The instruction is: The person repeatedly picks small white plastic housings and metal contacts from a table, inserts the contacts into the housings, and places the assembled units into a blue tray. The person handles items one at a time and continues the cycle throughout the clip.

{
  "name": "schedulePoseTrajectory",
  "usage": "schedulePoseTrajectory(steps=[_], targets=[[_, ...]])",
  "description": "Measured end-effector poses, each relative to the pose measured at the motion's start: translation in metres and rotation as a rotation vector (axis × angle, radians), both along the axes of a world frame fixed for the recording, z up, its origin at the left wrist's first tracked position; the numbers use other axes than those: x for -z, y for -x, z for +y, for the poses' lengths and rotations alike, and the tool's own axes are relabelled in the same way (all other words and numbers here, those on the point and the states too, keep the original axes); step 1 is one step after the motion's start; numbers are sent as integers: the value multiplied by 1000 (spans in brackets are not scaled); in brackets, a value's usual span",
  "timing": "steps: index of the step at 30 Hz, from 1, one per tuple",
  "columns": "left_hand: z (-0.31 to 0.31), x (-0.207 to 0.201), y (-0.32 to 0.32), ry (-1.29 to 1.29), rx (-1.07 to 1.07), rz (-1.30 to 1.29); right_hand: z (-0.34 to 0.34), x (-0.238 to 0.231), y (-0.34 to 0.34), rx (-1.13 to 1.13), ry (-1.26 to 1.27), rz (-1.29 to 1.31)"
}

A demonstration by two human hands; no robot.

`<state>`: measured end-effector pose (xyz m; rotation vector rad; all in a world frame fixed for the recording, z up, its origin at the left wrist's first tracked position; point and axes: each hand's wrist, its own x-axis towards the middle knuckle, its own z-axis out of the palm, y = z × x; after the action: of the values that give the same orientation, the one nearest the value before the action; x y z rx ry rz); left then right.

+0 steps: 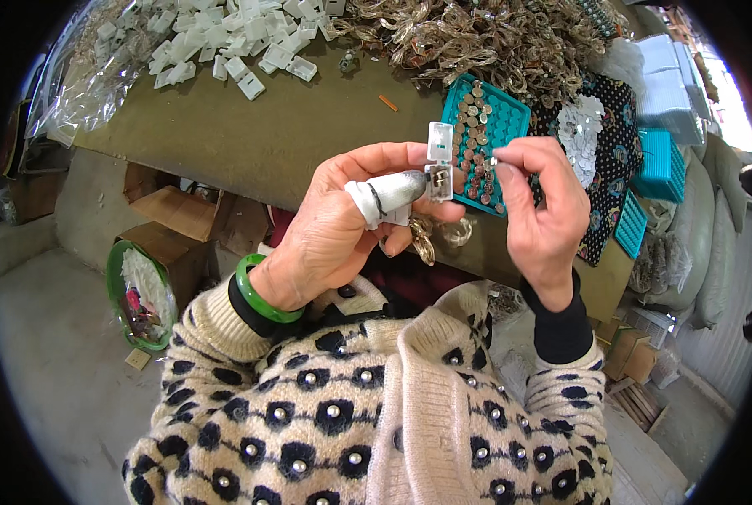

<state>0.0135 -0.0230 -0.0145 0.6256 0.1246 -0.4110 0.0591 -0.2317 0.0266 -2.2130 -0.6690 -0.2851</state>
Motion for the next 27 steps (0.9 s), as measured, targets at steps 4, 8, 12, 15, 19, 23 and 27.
schedulePoseTrajectory(steps=[4, 8, 12, 15, 19, 23, 27], targets=[[-3, 2, -2, 95, 6, -19, 12, 0, 12, -84, -57, -87], [-7, 2, 0, 59, 12, -37, 18, 8, 11, -71, -91, -184], [-9, 3, 0, 89, 12, 5, 21, 13, 11, -56, -105, -262], [-11, 2, 0, 53, 14, -10, 21, 14, 13, -49, -98, -262], [-11, 1, 2, 28, 8, 11, 20, 12, 14, -53, -62, -270], [-10, 1, 3, 44, 12, 7, 21, 9, 16, -54, -24, -284], [-8, 3, 5, 82, 0, 7, 25, 5, 15, -112, 13, -295]])
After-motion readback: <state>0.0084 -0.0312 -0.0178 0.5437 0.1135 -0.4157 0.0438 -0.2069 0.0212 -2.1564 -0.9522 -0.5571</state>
